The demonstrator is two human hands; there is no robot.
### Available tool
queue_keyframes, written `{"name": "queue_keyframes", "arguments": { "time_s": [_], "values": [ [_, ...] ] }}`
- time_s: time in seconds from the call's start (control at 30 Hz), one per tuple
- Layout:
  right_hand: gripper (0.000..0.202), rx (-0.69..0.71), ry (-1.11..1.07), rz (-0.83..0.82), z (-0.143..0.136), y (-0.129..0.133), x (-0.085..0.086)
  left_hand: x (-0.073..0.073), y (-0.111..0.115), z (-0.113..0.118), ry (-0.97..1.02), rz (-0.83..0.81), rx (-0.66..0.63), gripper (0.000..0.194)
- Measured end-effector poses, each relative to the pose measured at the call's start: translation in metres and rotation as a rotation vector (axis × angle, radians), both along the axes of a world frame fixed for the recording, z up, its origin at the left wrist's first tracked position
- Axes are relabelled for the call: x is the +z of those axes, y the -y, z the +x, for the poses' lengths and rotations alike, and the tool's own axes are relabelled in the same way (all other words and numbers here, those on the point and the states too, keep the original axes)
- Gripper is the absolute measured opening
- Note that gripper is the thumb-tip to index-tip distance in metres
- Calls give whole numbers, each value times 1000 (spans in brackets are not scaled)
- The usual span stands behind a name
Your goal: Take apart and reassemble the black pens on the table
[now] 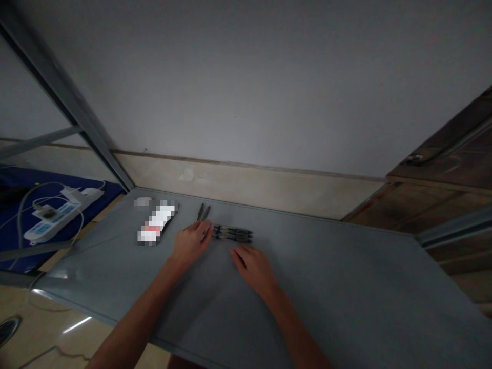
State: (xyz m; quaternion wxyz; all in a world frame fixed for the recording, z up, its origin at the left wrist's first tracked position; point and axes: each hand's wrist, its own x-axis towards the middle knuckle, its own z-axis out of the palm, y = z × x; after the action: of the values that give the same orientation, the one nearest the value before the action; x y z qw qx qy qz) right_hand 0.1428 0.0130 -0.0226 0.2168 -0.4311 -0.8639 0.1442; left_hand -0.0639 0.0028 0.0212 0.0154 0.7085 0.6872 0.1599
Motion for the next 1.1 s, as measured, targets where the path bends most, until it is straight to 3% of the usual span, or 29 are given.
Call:
{"name": "queue_keyframes", "arguments": {
  "time_s": [0.1, 0.27, 0.5, 0.77, 1.1],
  "values": [
    [27, -47, -18, 24, 1, -1, 1, -9, 3, 12, -44, 31, -223, 32],
    [20, -75, -32, 110, 5, -6, 3, -21, 6, 26, -126, 94, -410, 30],
    [27, -111, -55, 149, 7, -7, 5, -33, 4, 30, -127, 95, -382, 37],
    [26, -146, -157, 179, 7, -8, 6, -34, 3, 32, -134, 102, -347, 18],
    [27, -48, -92, 181, 5, -4, 11, -35, 0, 28, -193, 90, -401, 20]
  ]
}}
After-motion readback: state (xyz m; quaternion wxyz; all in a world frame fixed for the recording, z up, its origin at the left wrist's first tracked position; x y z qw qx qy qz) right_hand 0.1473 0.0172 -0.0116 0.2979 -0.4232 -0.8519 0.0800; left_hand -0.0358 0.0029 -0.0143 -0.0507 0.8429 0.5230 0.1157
